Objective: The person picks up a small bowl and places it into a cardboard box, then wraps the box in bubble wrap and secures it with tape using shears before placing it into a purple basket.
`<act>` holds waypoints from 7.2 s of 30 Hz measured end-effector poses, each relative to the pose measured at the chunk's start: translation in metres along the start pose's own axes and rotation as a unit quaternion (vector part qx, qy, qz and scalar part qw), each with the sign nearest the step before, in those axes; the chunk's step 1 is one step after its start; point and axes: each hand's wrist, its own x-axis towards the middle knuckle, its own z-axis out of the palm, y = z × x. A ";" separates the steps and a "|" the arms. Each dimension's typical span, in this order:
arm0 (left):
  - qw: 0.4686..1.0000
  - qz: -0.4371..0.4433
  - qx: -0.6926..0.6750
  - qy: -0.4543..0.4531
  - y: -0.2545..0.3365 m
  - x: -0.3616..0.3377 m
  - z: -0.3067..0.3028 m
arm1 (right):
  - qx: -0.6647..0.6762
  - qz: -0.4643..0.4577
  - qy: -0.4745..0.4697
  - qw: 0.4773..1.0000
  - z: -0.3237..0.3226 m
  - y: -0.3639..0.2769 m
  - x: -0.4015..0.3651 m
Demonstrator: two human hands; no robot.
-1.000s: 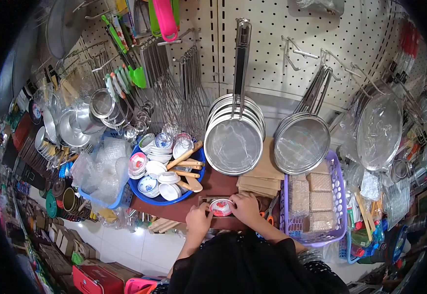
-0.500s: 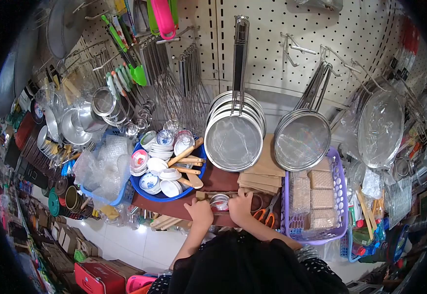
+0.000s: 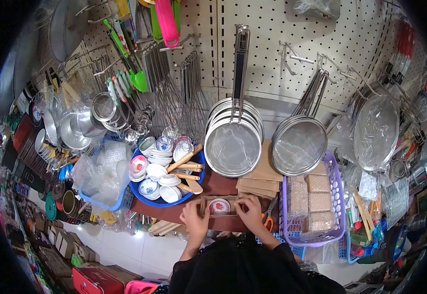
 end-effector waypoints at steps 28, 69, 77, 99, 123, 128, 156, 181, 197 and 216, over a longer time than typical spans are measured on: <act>0.723 -0.284 -0.596 -0.204 -0.074 -0.001 0.053 | 0.476 0.308 -0.052 0.822 0.050 0.013 -0.047; 0.777 -0.245 -0.514 -0.268 -0.081 -0.005 0.047 | 0.469 0.314 -0.106 0.819 0.050 0.047 -0.039; 0.802 -0.196 -0.501 -0.259 -0.088 -0.005 0.054 | 0.358 0.202 -0.126 0.903 0.061 0.064 -0.042; 0.825 -0.042 -0.439 -0.354 -0.092 0.012 0.033 | 0.247 0.070 -0.253 0.933 0.030 0.062 -0.029; 0.973 -0.026 -0.145 -0.176 -0.040 0.031 0.029 | 0.092 0.098 0.018 0.991 0.056 0.039 -0.036; 0.986 0.019 -0.040 -0.159 -0.044 0.032 0.039 | -0.128 0.150 0.011 0.980 0.007 0.063 -0.054; 0.928 -0.043 -0.304 -0.211 0.117 -0.028 -0.026 | 0.398 0.295 -0.155 0.855 -0.124 -0.068 -0.027; 0.806 -0.219 -0.480 -0.268 0.152 -0.040 -0.061 | 0.501 0.245 -0.251 0.791 -0.150 -0.122 -0.046; 0.683 -0.343 -0.562 -0.316 0.145 -0.064 -0.061 | 0.447 0.247 -0.247 0.823 -0.161 -0.127 -0.051; 0.918 0.170 -0.316 -0.168 0.156 -0.037 -0.119 | 0.455 0.134 -0.323 0.819 -0.172 -0.162 -0.037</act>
